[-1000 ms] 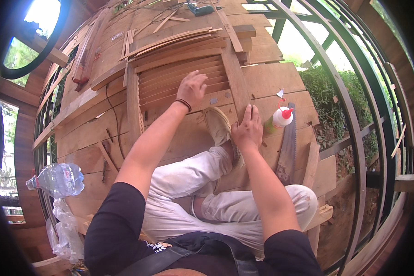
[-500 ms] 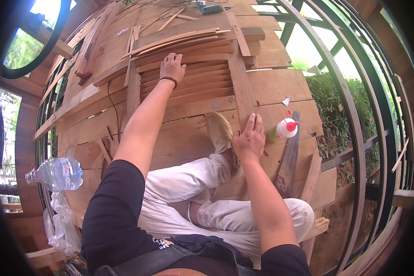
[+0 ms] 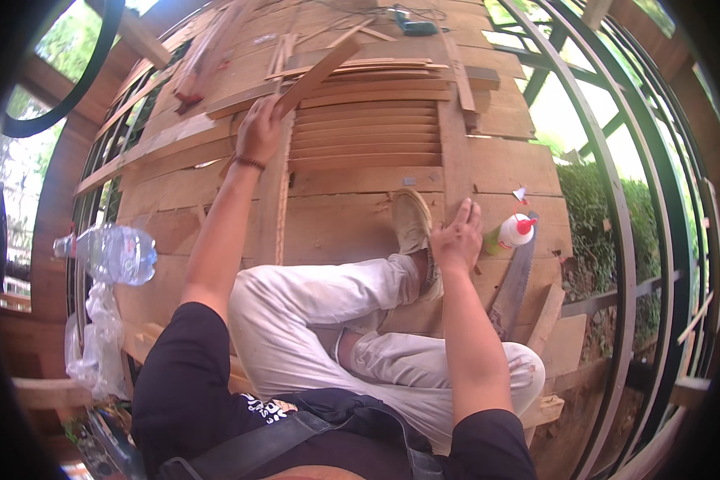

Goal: The person sits on a wooden floor and assembles a wooden structure by applying glue to thin wooden strips and inserting them into a frame. The person uses a hand saw to trim the strips flush with the frame.

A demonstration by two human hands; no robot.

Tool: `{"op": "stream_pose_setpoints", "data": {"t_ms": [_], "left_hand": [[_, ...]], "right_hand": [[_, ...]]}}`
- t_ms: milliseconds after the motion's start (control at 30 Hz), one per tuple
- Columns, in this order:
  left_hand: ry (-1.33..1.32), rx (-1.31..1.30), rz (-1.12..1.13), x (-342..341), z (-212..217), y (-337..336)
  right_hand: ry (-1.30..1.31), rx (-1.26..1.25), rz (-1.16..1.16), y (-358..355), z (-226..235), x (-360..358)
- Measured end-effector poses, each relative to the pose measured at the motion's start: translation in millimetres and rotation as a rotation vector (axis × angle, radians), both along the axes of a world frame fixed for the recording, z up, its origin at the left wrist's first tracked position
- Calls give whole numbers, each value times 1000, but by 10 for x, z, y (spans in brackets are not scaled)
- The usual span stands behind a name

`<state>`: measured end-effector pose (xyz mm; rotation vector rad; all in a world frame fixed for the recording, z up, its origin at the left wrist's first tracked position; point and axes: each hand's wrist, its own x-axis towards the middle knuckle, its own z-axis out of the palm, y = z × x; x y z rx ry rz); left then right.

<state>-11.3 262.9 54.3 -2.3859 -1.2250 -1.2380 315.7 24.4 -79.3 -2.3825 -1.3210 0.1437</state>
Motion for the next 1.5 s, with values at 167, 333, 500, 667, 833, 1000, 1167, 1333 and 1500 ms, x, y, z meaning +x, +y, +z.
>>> {"op": "stream_pose_setpoints", "data": {"t_ms": [167,333,500,667,833,1000,1167,1333,1500], "left_hand": [[48,-558,85,-960,-241,-1366],[145,-816,45,-1150,-453,-2278],[167,-749,13,-1060,-336,-2306],[-73,55,301,-1005,-294,-2270],[-57,-211,76,-969,-379,-2397],[206,-707,64,-1048,-567,-2336],[101,-418,9,-785,-508,-2323],[-150,-976,-17,-306,-441,-2210],[-1367,-1605,-130,177,-962,-1429]], "right_hand": [[-89,120,66,-11,-20,-26],[-139,236,744,-29,547,-859],[197,-55,1071,-325,655,-1491],[161,170,949,-448,876,-1381],[223,289,763,-544,561,-979],[89,191,722,-601,597,-769],[75,71,786,-646,479,-586],[112,97,718,-564,767,-429],[264,110,634,-411,682,-50]]}}
